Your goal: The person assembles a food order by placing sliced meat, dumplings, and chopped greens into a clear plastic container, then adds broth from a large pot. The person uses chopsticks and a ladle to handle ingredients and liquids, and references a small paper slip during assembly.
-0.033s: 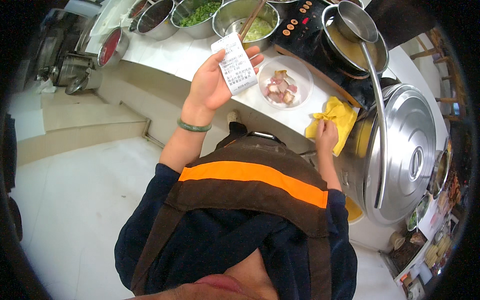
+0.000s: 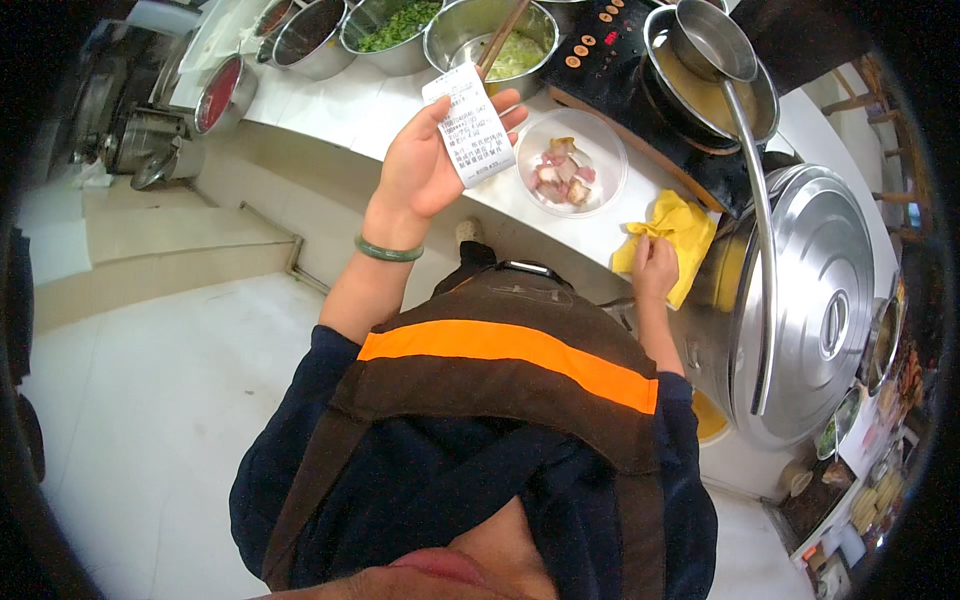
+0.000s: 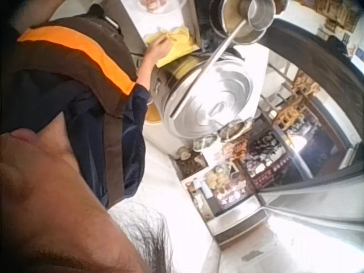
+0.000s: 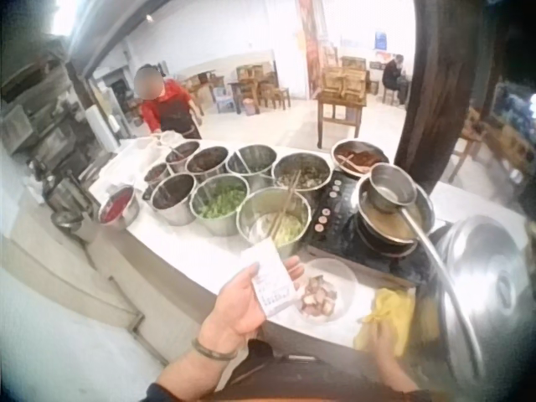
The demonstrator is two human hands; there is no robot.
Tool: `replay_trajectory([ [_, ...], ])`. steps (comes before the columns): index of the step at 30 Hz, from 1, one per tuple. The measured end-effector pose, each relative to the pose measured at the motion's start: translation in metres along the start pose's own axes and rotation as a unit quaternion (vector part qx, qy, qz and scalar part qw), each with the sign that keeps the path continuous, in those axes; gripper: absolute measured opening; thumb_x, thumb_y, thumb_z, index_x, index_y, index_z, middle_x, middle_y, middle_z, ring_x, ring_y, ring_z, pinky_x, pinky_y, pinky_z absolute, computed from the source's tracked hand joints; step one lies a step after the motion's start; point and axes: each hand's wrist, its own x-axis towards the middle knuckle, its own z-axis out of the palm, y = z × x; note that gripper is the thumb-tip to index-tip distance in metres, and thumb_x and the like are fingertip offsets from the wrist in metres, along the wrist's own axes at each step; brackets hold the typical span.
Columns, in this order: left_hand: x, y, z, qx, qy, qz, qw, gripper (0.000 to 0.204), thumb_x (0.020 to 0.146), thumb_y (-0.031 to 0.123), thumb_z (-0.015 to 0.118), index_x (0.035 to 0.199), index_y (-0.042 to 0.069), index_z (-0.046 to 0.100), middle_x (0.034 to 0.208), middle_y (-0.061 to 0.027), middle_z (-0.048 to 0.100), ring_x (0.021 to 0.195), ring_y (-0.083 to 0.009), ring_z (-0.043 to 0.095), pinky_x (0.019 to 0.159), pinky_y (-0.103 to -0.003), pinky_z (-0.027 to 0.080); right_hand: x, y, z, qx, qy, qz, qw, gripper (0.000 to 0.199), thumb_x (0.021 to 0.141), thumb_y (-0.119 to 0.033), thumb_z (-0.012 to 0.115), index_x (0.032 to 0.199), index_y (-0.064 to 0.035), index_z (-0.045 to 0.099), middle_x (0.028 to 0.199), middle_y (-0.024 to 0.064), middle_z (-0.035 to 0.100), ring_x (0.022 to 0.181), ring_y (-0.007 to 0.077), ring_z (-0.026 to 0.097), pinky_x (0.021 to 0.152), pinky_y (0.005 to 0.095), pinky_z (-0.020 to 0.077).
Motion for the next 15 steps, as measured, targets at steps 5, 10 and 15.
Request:
replay_trajectory([
  [5, 0.015, 0.004, -0.001, -0.02, -0.008, -0.024, 0.999, 0.044, 0.097, 0.026, 0.028, 0.138, 0.009, 0.031, 0.135, -0.024, 0.04, 0.125, -0.0411, 0.039, 0.101, -0.05, 0.038, 0.002, 0.005, 0.008, -0.022, 0.023, -0.027, 0.999, 0.021, 0.084, -0.019, 0.061, 0.069, -0.0053, 0.053, 0.064, 0.0093, 0.051, 0.059, 0.0271, 0.052, 0.053, 0.0366, 0.0409],
  [10, 0.029, 0.008, -0.006, -0.014, -0.017, -0.033, 0.999, 0.044, 0.097, 0.027, 0.028, 0.136, 0.007, 0.032, 0.136, -0.0245, 0.039, 0.125, -0.0415, 0.038, 0.102, -0.051, 0.037, 0.002, 0.004, 0.009, -0.034, 0.018, -0.015, 0.999, 0.02, 0.08, -0.015, 0.065, 0.066, -0.0062, 0.053, 0.064, 0.0089, 0.053, 0.058, 0.0267, 0.053, 0.053, 0.0369, 0.0428],
  [15, 0.041, 0.014, -0.014, -0.026, -0.003, -0.053, 0.998, 0.044, 0.097, 0.027, 0.027, 0.136, 0.007, 0.032, 0.135, -0.025, 0.039, 0.125, -0.0418, 0.038, 0.103, -0.051, 0.035, 0.003, 0.003, 0.01, -0.044, 0.015, -0.009, 0.999, 0.02, 0.08, -0.016, 0.065, 0.067, -0.0059, 0.053, 0.064, 0.0089, 0.052, 0.059, 0.0267, 0.053, 0.053, 0.0366, 0.0426],
])
